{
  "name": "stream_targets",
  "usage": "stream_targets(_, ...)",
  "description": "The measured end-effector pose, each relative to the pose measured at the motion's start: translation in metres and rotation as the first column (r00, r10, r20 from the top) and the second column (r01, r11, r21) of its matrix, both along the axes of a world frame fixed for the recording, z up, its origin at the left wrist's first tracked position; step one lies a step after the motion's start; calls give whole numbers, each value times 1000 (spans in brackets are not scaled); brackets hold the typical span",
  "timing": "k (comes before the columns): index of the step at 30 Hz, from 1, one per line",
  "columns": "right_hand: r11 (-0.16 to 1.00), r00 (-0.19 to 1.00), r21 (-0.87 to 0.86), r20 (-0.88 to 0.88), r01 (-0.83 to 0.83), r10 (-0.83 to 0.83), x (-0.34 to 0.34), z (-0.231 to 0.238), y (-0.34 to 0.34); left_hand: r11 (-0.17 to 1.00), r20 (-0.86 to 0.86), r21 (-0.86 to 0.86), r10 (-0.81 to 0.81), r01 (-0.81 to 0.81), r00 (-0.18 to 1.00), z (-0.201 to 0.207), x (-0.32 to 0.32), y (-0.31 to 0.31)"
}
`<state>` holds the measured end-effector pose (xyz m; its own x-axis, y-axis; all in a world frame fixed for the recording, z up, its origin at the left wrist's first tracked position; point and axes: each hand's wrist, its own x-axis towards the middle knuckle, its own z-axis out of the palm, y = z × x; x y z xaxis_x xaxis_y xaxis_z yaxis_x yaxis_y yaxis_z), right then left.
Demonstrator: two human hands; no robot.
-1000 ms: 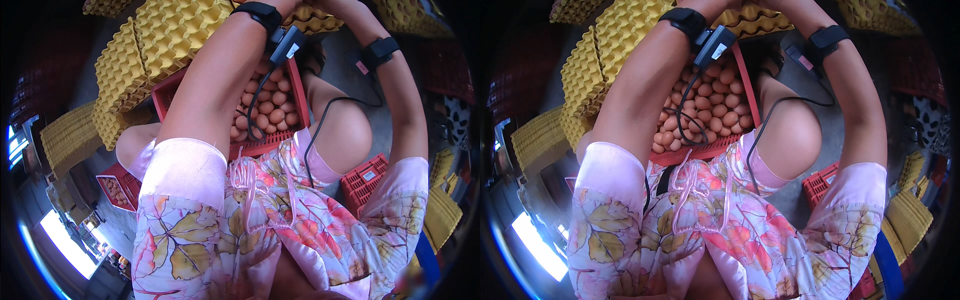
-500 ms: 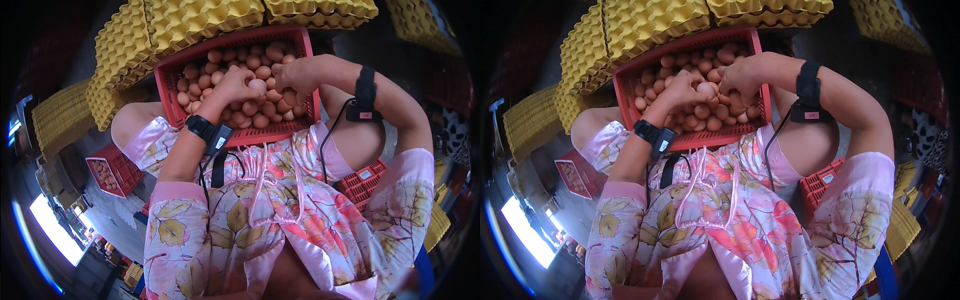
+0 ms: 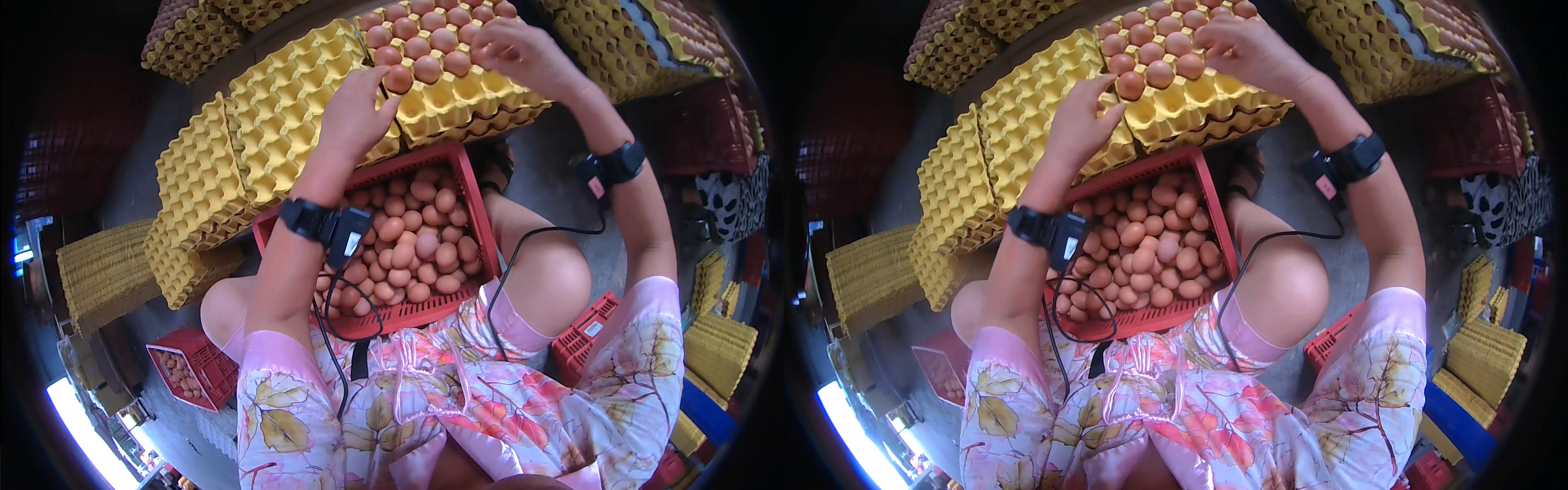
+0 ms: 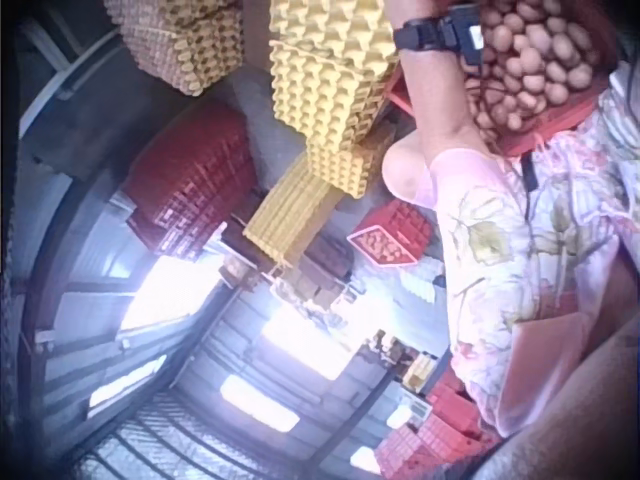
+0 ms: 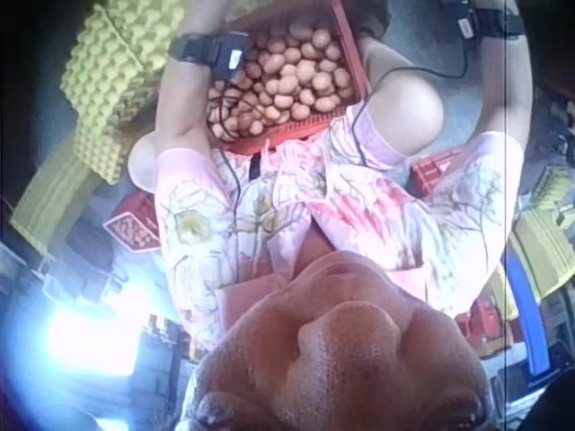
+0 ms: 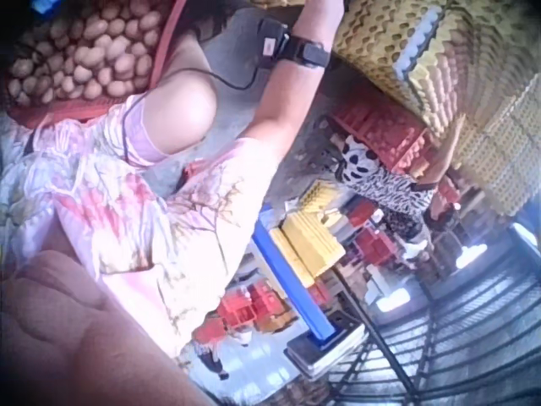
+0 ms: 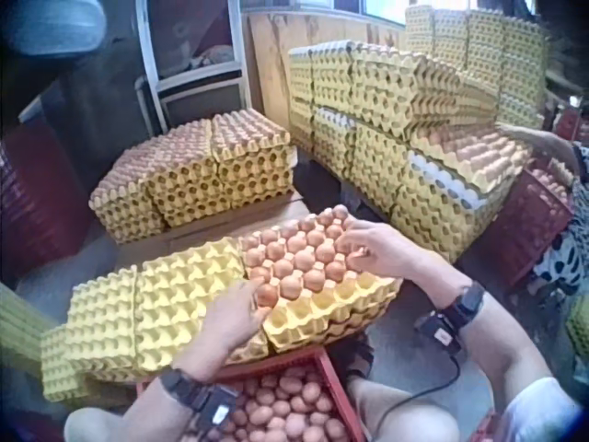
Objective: The person sorts eggs by hand from a large crate into individual egg trays.
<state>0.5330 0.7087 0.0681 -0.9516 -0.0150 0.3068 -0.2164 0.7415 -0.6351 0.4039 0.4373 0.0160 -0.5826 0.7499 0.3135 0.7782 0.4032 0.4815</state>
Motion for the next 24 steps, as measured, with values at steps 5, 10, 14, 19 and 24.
stream_targets(5,832,990,553,84,51,-116,10,-25,108,875,-60,-483,-84,45,995,6,-18,66)
stream_targets(10,796,978,603,131,49,-160,8,-49,113,886,-19,-448,-142,119,990,8,-34,74)
stream_targets(14,916,973,339,10,215,-233,8,-43,134,997,492,-19,-61,80,869,11,-64,71)
stream_targets(19,944,897,-139,378,301,-230,-13,-21,109,991,301,-130,16,24,954,9,-53,95)
stream_targets(24,880,971,470,175,66,-166,-14,-36,75,890,-112,-443,-170,103,979,4,-15,113)
